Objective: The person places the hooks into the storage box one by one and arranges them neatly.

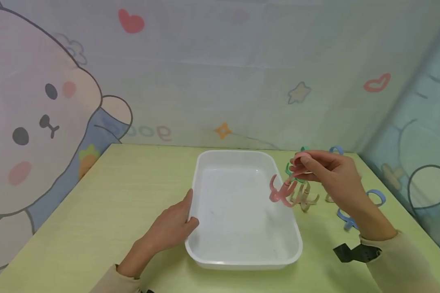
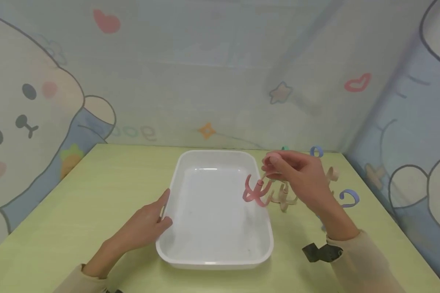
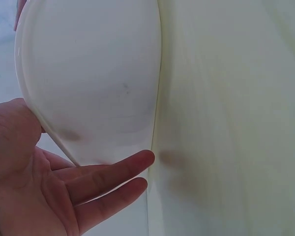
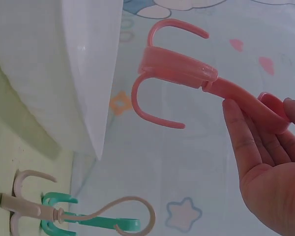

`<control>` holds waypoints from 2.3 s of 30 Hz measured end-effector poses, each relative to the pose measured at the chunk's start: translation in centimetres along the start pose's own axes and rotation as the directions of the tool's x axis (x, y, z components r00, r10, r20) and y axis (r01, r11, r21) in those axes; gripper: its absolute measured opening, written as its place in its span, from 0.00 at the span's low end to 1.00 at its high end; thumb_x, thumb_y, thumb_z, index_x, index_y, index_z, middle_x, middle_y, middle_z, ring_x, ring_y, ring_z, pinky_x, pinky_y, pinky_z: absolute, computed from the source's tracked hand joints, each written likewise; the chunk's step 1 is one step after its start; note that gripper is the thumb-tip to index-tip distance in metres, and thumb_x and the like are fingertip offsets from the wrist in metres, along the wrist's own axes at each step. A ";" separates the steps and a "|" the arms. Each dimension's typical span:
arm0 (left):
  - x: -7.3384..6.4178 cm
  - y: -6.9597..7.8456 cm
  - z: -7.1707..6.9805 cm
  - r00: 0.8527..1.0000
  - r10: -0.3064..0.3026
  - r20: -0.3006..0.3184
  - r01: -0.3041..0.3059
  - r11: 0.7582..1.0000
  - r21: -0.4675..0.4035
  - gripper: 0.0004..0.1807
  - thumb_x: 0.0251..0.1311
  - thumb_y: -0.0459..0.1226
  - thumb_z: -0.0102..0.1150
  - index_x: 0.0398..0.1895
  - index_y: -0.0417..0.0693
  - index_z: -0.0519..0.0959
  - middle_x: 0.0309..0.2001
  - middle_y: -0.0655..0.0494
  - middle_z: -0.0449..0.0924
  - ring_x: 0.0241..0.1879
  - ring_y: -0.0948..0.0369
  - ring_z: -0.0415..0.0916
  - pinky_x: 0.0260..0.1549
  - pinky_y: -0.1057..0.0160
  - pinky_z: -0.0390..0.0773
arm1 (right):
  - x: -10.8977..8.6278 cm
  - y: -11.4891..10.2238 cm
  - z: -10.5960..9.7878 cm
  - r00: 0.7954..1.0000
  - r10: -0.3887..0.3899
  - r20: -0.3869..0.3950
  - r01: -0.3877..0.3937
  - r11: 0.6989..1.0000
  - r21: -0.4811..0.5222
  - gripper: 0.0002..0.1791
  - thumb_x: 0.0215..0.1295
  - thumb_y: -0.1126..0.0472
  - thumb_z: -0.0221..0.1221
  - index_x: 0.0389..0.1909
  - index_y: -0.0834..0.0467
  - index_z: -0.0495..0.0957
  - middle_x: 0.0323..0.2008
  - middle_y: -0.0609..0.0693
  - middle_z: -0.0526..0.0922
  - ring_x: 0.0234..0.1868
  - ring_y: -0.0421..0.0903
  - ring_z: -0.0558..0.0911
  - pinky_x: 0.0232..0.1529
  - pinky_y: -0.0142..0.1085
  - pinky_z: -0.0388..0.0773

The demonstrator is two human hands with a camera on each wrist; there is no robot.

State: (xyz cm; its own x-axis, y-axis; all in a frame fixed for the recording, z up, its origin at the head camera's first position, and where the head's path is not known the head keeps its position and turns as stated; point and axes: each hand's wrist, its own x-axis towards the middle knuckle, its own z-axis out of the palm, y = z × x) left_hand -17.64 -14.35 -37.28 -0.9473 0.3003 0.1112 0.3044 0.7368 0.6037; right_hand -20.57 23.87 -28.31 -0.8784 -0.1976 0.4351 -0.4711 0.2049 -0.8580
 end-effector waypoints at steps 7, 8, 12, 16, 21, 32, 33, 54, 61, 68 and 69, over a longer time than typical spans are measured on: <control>-0.1 -0.2 -0.1 1.000 0.001 0.001 -0.001 1.000 0.014 0.45 0.63 0.36 0.49 0.85 0.39 0.49 0.66 0.42 0.79 0.43 0.58 0.80 0.36 0.58 0.77 | 1.2 0.2 1.4 0.999 0.011 0.043 -0.012 1.000 0.029 0.14 0.77 0.63 0.60 0.54 0.68 0.84 0.43 0.48 0.92 0.43 0.42 0.91 0.46 0.36 0.86; -0.1 -0.2 -0.1 1.000 -0.002 0.002 0.002 1.000 0.015 0.45 0.63 0.36 0.49 0.85 0.39 0.49 0.67 0.43 0.78 0.44 0.58 0.80 0.36 0.58 0.77 | 1.4 0.2 1.6 0.999 0.016 0.047 -0.017 0.999 0.028 0.14 0.77 0.62 0.60 0.54 0.68 0.84 0.43 0.48 0.92 0.43 0.42 0.91 0.46 0.36 0.86; -0.1 -0.1 -0.1 1.000 -0.008 0.003 0.008 1.000 0.026 0.45 0.63 0.36 0.48 0.85 0.37 0.49 0.69 0.43 0.77 0.47 0.56 0.80 0.38 0.58 0.77 | 2.0 0.1 2.1 0.998 0.034 0.057 -0.035 0.999 0.024 0.15 0.76 0.61 0.61 0.54 0.68 0.84 0.43 0.48 0.92 0.44 0.43 0.91 0.46 0.36 0.86; -0.1 0.0 -0.1 1.000 -0.015 0.002 0.015 0.999 0.040 0.45 0.64 0.37 0.48 0.85 0.36 0.49 0.72 0.42 0.75 0.49 0.56 0.81 0.40 0.57 0.78 | 2.7 -0.3 2.6 0.997 0.040 0.059 -0.038 0.999 -0.023 0.17 0.76 0.58 0.61 0.55 0.67 0.84 0.43 0.48 0.91 0.44 0.43 0.91 0.47 0.36 0.86; -0.2 0.0 -0.2 1.000 -0.024 0.002 0.024 0.999 0.029 0.45 0.64 0.37 0.48 0.85 0.38 0.50 0.70 0.42 0.77 0.45 0.57 0.82 0.37 0.58 0.78 | 3.6 -0.8 3.3 0.997 0.045 0.063 -0.042 0.998 -0.040 0.19 0.76 0.56 0.62 0.55 0.66 0.84 0.44 0.49 0.91 0.45 0.44 0.91 0.48 0.36 0.86; -0.2 -0.1 0.0 0.999 -0.042 0.008 0.042 0.999 0.020 0.46 0.64 0.38 0.49 0.85 0.37 0.49 0.69 0.42 0.77 0.43 0.58 0.82 0.34 0.59 0.76 | 4.9 -0.1 4.5 0.991 0.058 0.118 -0.064 0.997 0.047 0.18 0.76 0.57 0.62 0.54 0.68 0.84 0.43 0.50 0.91 0.44 0.44 0.91 0.48 0.38 0.87; -0.2 -0.1 0.0 0.999 -0.041 0.007 0.041 0.999 0.021 0.46 0.64 0.38 0.49 0.85 0.37 0.49 0.70 0.42 0.77 0.44 0.58 0.82 0.34 0.59 0.76 | 5.1 0.0 4.6 0.991 0.064 0.121 -0.069 0.997 0.042 0.18 0.76 0.57 0.62 0.54 0.68 0.84 0.43 0.50 0.90 0.44 0.44 0.91 0.48 0.38 0.87; -0.3 -0.1 -0.2 1.000 -0.029 -0.001 0.029 0.999 0.024 0.44 0.64 0.38 0.49 0.85 0.38 0.51 0.68 0.44 0.78 0.46 0.57 0.83 0.36 0.57 0.78 | 7.6 0.1 7.1 0.980 0.139 0.144 -0.151 0.985 0.079 0.21 0.75 0.57 0.63 0.57 0.71 0.82 0.41 0.48 0.90 0.45 0.45 0.90 0.51 0.38 0.86; -0.2 -0.1 0.0 1.000 -0.026 0.002 0.026 0.999 0.026 0.45 0.65 0.38 0.48 0.85 0.38 0.50 0.69 0.44 0.78 0.48 0.56 0.83 0.40 0.56 0.79 | 8.1 1.2 7.4 0.978 0.160 0.135 -0.173 0.981 0.085 0.22 0.75 0.57 0.63 0.58 0.71 0.81 0.42 0.48 0.90 0.45 0.44 0.89 0.51 0.37 0.85; -0.3 -0.1 -0.1 0.999 -0.039 0.006 0.038 0.999 0.027 0.45 0.65 0.38 0.48 0.85 0.39 0.49 0.69 0.44 0.78 0.47 0.56 0.83 0.37 0.57 0.77 | 8.5 2.1 8.1 0.975 0.172 0.141 -0.186 0.979 0.088 0.22 0.74 0.57 0.64 0.59 0.70 0.82 0.42 0.48 0.89 0.45 0.45 0.89 0.52 0.36 0.85; -0.3 -0.1 -0.2 0.999 -0.041 0.007 0.041 0.999 0.027 0.45 0.64 0.38 0.48 0.85 0.39 0.50 0.69 0.44 0.78 0.46 0.57 0.83 0.37 0.58 0.77 | 8.6 2.2 8.3 0.974 0.174 0.144 -0.188 0.978 0.092 0.22 0.74 0.57 0.64 0.59 0.70 0.82 0.42 0.49 0.89 0.45 0.45 0.89 0.52 0.37 0.85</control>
State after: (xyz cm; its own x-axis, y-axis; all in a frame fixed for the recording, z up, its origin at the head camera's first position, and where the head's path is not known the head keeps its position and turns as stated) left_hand -17.43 -14.64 -37.25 -0.9583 0.2740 0.0808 0.2679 0.7643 0.5866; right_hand -28.50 14.70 -28.68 -0.9261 -0.2950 0.2354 -0.2879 0.1489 -0.9460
